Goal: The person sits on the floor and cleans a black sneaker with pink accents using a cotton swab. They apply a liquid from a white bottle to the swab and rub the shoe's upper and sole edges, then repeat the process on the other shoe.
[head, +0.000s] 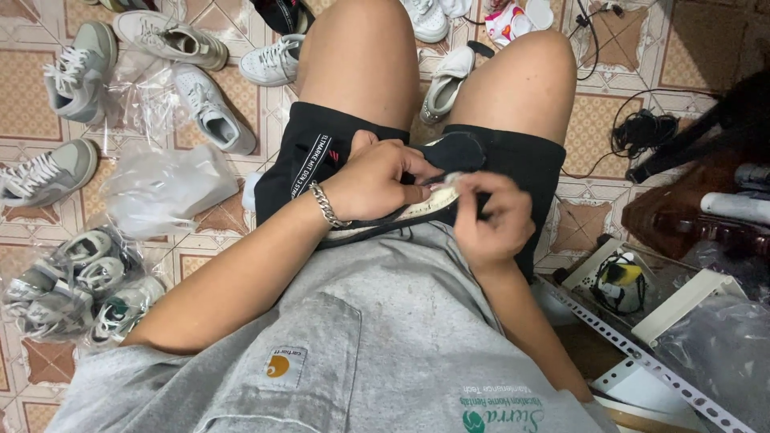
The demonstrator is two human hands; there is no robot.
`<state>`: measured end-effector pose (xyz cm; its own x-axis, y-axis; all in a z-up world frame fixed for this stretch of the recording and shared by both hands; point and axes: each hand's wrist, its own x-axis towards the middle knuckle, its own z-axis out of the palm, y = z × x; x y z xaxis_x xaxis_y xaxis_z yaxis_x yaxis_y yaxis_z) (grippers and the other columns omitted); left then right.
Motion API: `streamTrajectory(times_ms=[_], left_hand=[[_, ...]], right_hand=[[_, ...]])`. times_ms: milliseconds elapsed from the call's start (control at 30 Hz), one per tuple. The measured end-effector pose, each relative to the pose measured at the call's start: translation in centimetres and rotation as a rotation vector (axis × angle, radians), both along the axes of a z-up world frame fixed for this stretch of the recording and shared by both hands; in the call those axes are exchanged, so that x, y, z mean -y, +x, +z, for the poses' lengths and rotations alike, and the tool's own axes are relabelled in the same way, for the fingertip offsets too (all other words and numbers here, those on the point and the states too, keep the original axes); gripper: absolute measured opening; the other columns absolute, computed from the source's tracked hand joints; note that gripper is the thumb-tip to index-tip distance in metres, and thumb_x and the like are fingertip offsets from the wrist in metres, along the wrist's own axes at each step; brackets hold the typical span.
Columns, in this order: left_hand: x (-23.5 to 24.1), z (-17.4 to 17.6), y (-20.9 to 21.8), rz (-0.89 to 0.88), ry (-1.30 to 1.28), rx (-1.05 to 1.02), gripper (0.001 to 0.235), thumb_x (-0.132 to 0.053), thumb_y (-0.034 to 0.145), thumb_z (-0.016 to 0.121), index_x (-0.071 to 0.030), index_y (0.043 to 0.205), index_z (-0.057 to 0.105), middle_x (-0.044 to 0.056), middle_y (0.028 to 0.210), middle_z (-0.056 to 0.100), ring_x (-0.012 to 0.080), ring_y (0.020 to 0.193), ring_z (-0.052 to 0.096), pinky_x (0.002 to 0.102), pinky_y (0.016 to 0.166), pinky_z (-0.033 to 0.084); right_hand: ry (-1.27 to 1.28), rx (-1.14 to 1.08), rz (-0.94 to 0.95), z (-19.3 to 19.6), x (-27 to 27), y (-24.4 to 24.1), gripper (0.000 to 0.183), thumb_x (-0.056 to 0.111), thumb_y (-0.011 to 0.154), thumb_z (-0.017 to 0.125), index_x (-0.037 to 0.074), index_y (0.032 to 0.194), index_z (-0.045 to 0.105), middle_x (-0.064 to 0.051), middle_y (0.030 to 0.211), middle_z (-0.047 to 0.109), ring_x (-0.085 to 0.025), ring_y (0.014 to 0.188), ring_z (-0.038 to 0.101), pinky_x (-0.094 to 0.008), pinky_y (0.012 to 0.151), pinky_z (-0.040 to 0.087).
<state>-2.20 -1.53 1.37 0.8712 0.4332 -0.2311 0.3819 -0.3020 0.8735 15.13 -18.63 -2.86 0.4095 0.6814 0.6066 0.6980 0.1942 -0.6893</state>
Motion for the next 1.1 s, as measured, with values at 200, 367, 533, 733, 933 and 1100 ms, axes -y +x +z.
streamTrajectory(times_ms=[200, 367, 533, 733, 933, 1100], left_hand=[[0.6, 0.4, 0.0, -0.022, 0.052, -0.014, 0.017, -0.033, 0.106, 0.087, -0.021, 0.117, 0.093, -0.005, 0.091, 0.082, 0.0256, 0.104, 0.074, 0.05, 0.107, 0.029], [1.9, 1.2, -0.9, 0.031, 0.158, 0.026, 0.039, -0.036, 0.097, 0.101, -0.015, 0.128, 0.092, -0.004, 0.095, 0.084, 0.0283, 0.106, 0.076, 0.054, 0.11, 0.031], [4.8, 5.1, -3.2, -0.119, 0.731, -0.152, 0.089, -0.054, 0.082, 0.109, -0.012, 0.155, 0.082, 0.012, 0.151, 0.068, 0.0362, 0.146, 0.059, 0.07, 0.13, 0.031], [4.6, 6.0, -9.8, 0.08, 1.17, -0.082, 0.052, -0.058, 0.112, 0.088, -0.013, 0.134, 0.079, 0.008, 0.112, 0.065, 0.0336, 0.1, 0.072, 0.046, 0.09, 0.059], [5.4, 9.0, -12.3, 0.014, 1.003, -0.461, 0.078, -0.087, 0.12, 0.068, -0.017, 0.085, 0.081, 0.006, 0.092, 0.077, 0.0335, 0.1, 0.069, 0.049, 0.085, 0.055], [2.7, 10.0, -11.8, -0.315, 0.617, -0.241, 0.022, -0.029, 0.101, 0.068, -0.015, 0.091, 0.081, 0.008, 0.088, 0.083, 0.0433, 0.075, 0.078, 0.058, 0.077, 0.056]], right_hand=[[-0.063, 0.095, -0.022, -1.0, -0.4, 0.3, 0.053, 0.001, 0.109, 0.101, 0.013, 0.093, 0.052, -0.008, 0.101, 0.092, -0.03, 0.081, 0.087, -0.033, 0.08, 0.068], [-0.001, -0.153, -0.039, -1.7, 0.7, 1.7, 0.052, -0.016, 0.105, 0.101, 0.007, 0.103, 0.055, -0.016, 0.106, 0.088, -0.034, 0.093, 0.089, -0.034, 0.083, 0.067], [0.04, -0.349, -0.024, -3.9, 2.4, 3.9, 0.042, -0.007, 0.123, 0.078, 0.009, 0.128, 0.039, -0.014, 0.122, 0.069, -0.032, 0.118, 0.084, -0.04, 0.1, 0.072], [-0.033, -0.387, -0.049, -3.9, 2.7, 4.2, 0.027, -0.006, 0.125, 0.075, -0.004, 0.142, 0.054, -0.023, 0.141, 0.067, -0.031, 0.121, 0.086, -0.035, 0.104, 0.072], [-0.057, -0.398, -0.094, -1.7, 1.5, 3.0, 0.025, 0.007, 0.131, 0.075, -0.012, 0.148, 0.078, -0.021, 0.154, 0.063, -0.027, 0.141, 0.073, -0.034, 0.113, 0.069], [-0.044, -0.395, -0.082, -1.6, 1.2, 2.9, 0.029, 0.011, 0.131, 0.073, -0.013, 0.145, 0.08, -0.022, 0.154, 0.064, -0.03, 0.145, 0.071, -0.038, 0.119, 0.069]])
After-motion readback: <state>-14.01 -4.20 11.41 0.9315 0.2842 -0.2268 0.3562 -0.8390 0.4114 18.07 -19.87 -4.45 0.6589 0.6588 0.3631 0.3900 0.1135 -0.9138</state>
